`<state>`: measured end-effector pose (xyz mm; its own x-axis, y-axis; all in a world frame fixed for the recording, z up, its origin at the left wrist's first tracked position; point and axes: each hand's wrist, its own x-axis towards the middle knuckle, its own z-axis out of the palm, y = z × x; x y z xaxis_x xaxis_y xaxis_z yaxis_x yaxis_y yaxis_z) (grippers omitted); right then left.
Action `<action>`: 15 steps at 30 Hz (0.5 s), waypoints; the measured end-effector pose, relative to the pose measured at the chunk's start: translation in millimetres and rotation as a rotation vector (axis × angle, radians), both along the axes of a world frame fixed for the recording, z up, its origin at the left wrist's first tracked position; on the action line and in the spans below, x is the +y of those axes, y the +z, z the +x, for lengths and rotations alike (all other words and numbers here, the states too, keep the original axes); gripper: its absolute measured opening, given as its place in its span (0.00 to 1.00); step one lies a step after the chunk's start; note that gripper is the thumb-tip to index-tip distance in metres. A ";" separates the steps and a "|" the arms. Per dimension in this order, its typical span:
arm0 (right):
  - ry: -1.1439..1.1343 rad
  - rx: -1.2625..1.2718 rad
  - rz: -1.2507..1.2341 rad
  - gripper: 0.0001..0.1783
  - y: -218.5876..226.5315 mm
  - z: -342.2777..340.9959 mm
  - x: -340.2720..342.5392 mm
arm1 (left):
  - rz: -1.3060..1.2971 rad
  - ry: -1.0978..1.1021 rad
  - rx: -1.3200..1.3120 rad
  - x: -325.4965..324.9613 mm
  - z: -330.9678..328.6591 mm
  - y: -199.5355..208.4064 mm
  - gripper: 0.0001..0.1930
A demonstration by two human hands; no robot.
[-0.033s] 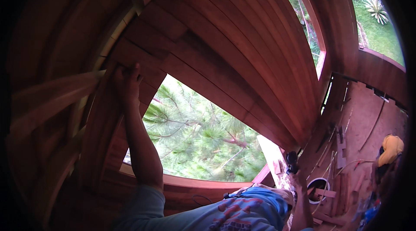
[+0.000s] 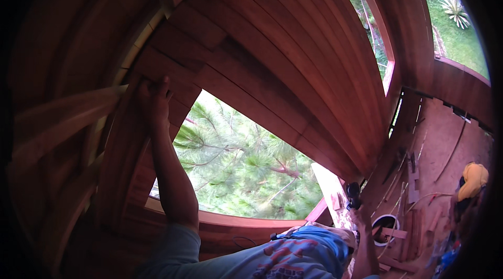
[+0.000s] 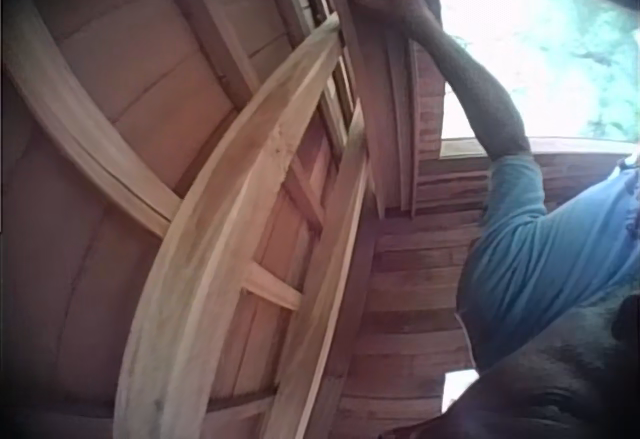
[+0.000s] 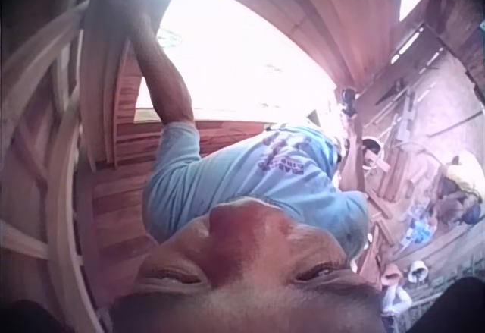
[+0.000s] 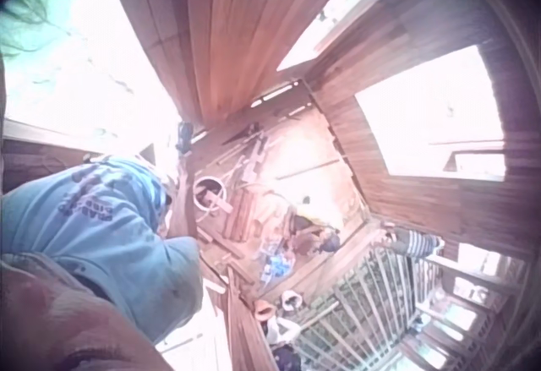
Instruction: The person installs wooden planks onto a curved ceiling structure using a nail gun. They position each plank, secure it with nails, and occasionally adjust their stance on a wooden beam while working.
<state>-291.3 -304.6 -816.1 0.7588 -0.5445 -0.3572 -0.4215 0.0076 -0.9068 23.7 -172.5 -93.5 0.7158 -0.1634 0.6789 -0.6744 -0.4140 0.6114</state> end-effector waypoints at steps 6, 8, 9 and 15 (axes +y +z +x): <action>0.053 0.038 0.016 0.20 9.6 12.5 -5.6 | -0.018 0.012 -0.009 -3.0 0.2 0.3 0.20; 0.028 0.032 0.082 0.20 44.5 19.5 -5.2 | -0.006 0.028 -0.020 -0.6 -2.0 1.6 0.20; 0.008 0.032 0.103 0.20 66.7 19.5 -6.7 | -0.003 0.025 -0.026 -1.0 -1.2 -0.6 0.19; 0.004 0.144 0.027 0.21 21.5 30.1 8.1 | 0.089 0.001 -0.147 9.6 11.3 3.4 0.18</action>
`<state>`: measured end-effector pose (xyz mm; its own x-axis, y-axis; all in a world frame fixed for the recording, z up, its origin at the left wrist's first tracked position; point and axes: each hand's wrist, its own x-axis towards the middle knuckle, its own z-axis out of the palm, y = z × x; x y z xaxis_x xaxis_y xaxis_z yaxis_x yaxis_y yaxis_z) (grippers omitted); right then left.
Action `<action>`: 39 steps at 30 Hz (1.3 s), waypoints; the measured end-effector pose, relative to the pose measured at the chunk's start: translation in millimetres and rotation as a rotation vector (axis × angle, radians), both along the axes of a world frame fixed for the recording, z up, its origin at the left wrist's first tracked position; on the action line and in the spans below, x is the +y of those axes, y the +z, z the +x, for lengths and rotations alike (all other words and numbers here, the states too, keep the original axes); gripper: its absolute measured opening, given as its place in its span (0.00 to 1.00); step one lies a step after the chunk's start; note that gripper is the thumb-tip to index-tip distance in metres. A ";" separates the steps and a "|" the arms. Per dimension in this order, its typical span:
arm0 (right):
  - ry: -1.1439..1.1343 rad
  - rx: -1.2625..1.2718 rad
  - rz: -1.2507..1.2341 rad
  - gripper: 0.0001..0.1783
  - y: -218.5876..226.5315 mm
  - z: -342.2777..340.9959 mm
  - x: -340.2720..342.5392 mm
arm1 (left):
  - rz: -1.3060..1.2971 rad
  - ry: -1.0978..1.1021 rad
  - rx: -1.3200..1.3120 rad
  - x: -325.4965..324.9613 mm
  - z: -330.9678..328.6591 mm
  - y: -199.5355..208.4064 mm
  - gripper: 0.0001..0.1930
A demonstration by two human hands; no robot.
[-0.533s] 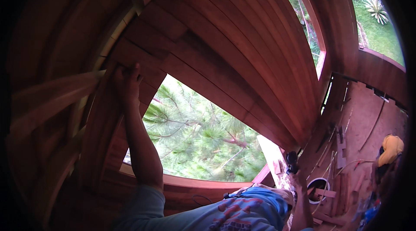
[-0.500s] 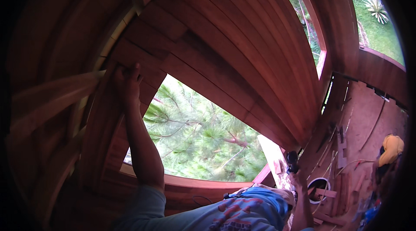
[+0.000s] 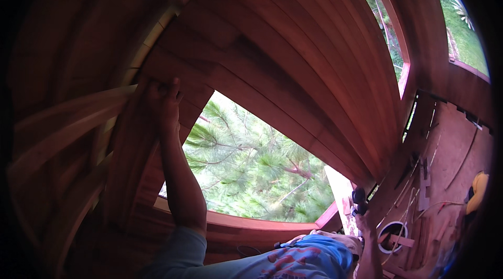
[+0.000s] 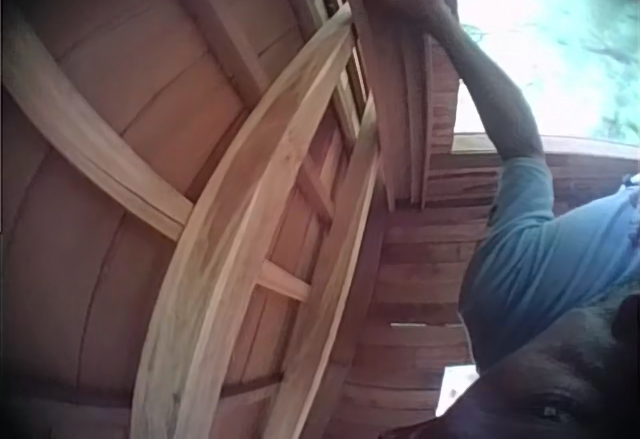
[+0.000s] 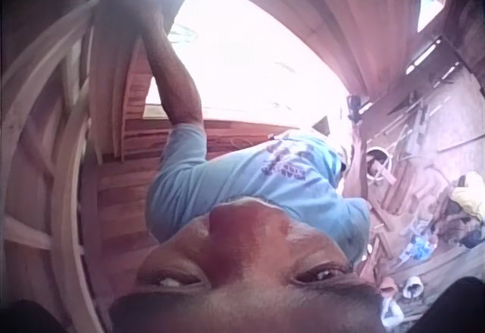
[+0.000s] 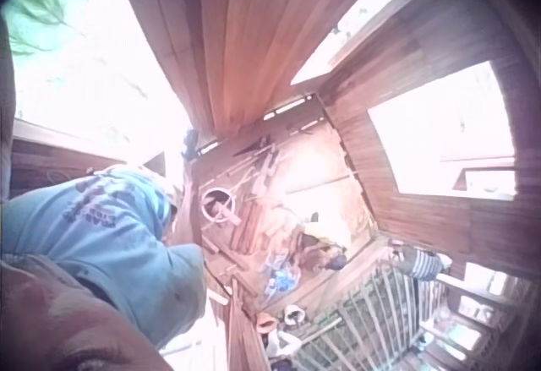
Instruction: The person installs wooden planks onto a curved ceiling structure using a nail gun. They position each plank, secure it with nails, and occasionally adjust their stance on a wooden beam while working.
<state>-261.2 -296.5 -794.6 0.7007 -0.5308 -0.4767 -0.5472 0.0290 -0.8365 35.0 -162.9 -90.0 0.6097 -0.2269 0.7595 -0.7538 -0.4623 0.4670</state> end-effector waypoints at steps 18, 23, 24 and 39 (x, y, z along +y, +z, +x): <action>0.009 0.043 0.011 0.20 8.2 -10.1 -5.4 | -0.127 -0.036 0.123 -5.1 -3.5 -4.6 0.21; -0.022 -0.023 0.058 0.25 15.7 -15.3 -13.2 | -0.138 -0.050 0.129 -5.7 1.2 -7.2 0.21; -0.010 -0.012 0.041 0.25 10.4 -14.1 -14.6 | -0.140 -0.042 0.135 -8.0 -0.6 -6.6 0.19; 0.242 -0.086 -0.320 0.13 -2.9 -9.9 -9.0 | -0.132 -0.010 0.079 -12.2 -3.1 -6.0 0.20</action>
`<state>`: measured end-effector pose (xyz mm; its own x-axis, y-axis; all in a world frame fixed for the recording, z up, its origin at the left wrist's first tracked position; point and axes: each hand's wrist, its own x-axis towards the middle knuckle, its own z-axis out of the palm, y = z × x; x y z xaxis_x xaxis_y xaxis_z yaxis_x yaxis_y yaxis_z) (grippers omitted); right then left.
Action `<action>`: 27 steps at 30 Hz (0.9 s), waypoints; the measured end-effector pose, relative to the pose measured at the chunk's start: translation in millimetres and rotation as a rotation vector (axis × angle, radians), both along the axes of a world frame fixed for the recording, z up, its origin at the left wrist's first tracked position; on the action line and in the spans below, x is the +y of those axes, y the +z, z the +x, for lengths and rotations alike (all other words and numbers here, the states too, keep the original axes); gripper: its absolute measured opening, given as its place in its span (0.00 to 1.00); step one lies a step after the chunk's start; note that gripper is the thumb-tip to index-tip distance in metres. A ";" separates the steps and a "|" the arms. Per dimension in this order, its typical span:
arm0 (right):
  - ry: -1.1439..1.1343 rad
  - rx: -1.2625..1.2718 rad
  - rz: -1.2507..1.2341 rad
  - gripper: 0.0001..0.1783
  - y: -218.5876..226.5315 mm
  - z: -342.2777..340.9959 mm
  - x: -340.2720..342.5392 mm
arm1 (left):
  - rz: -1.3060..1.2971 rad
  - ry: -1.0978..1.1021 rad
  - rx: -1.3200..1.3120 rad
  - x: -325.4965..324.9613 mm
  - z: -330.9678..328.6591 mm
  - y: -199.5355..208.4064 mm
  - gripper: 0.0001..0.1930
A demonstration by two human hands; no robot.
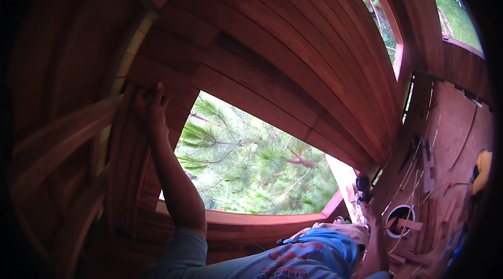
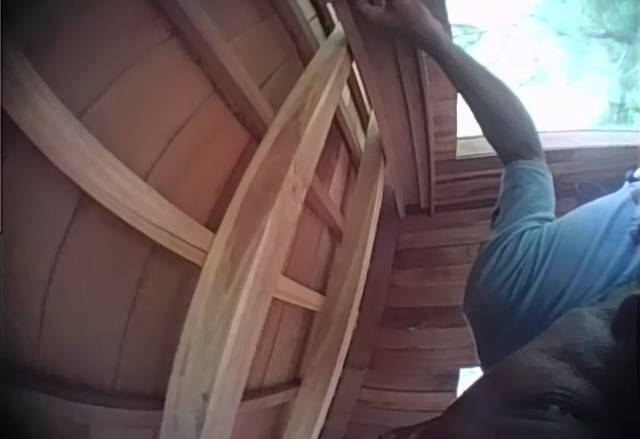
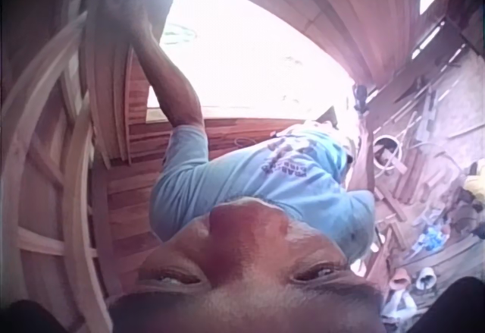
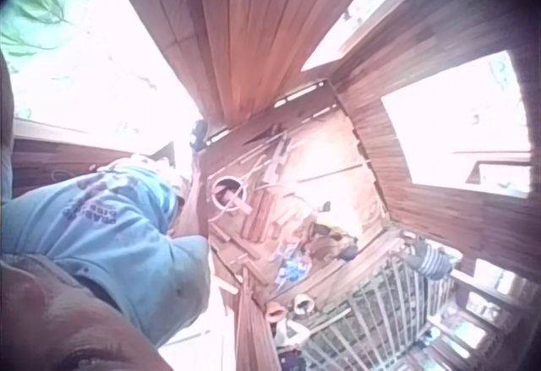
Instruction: The person installs wooden planks onto a curved ceiling structure using a nail gun. They position each plank, secure it with nails, and occasionally adjust their stance on a wooden beam while working.
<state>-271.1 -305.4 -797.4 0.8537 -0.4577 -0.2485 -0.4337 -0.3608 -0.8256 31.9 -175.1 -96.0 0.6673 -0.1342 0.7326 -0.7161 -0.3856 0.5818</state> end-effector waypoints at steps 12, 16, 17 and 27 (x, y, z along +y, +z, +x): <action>-0.180 0.076 0.237 0.10 -76.4 21.6 27.1 | 0.019 0.050 -0.008 -12.4 -19.4 4.0 0.20; -0.032 -0.138 -0.025 0.04 -129.7 19.6 32.1 | -0.009 0.002 0.024 -10.3 -14.7 1.5 0.20; -0.047 -0.083 0.009 0.05 -131.5 18.4 32.9 | -0.003 0.029 0.019 -9.1 -14.2 0.8 0.20; 0.086 0.025 -0.205 0.06 -86.8 17.1 17.1 | 0.038 0.056 -0.034 -10.3 -12.9 2.7 0.18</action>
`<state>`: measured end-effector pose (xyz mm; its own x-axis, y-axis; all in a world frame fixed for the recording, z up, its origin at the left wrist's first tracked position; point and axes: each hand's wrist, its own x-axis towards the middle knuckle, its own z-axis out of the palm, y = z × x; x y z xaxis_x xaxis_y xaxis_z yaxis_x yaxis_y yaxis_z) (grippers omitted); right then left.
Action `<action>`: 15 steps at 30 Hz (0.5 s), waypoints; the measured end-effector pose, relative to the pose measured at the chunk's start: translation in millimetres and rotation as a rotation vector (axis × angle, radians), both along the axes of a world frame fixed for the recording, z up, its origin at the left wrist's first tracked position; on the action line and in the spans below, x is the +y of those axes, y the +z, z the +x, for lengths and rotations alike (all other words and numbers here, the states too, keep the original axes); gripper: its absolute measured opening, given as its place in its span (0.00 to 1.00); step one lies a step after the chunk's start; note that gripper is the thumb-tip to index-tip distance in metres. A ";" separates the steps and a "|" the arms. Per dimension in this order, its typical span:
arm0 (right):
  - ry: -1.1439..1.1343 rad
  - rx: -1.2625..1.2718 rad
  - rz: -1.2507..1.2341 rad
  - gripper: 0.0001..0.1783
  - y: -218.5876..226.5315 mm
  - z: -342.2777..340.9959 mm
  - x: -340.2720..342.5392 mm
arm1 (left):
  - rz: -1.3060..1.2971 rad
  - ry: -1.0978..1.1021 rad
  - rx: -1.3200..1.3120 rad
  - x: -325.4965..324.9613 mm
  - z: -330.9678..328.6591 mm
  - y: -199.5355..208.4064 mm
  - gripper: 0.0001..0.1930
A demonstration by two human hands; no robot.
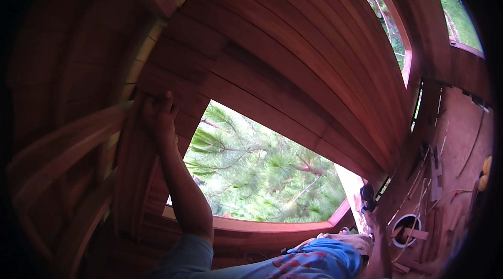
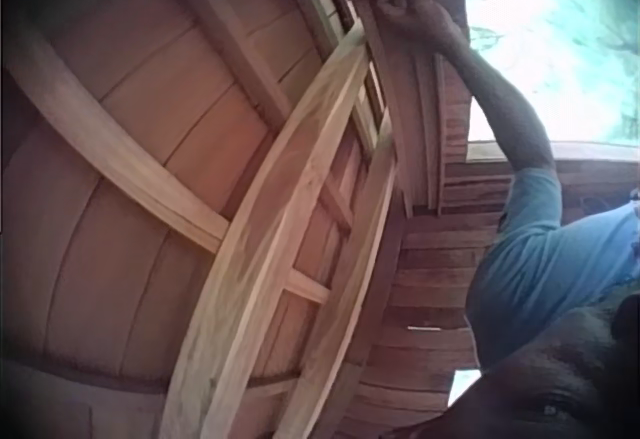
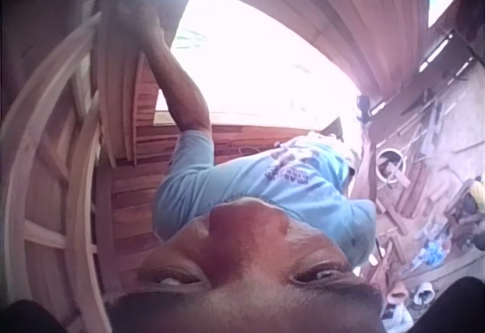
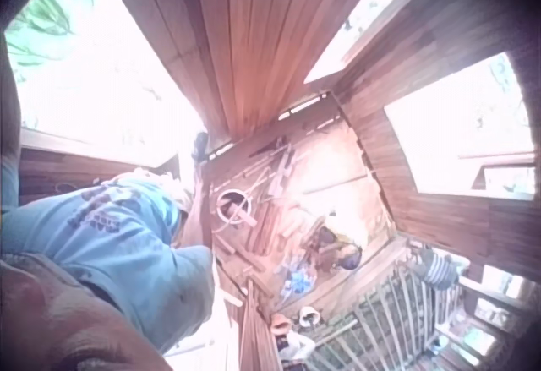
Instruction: The person installs wooden planks onto a curved ceiling structure using a nail gun. They position each plank, secure it with nails, and occasionally adjust their stance on a wooden beam while working.
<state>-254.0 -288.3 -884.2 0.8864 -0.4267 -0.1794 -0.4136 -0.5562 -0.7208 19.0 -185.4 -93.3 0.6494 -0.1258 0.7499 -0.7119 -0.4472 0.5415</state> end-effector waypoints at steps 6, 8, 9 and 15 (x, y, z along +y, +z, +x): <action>-0.234 0.037 0.574 0.11 73.7 12.2 -8.5 | -0.016 -0.051 0.010 7.2 2.4 -1.6 0.18; -0.262 0.022 0.682 0.14 111.8 16.0 -10.4 | 0.000 -0.028 0.011 6.5 -1.0 -2.7 0.18; -0.274 0.010 0.736 0.15 134.2 18.7 -13.0 | 0.015 -0.006 0.003 4.9 -3.2 -2.8 0.18; -0.212 -0.375 0.804 0.12 245.9 55.9 -18.6 | 0.074 0.017 -0.029 8.0 7.0 -2.2 0.19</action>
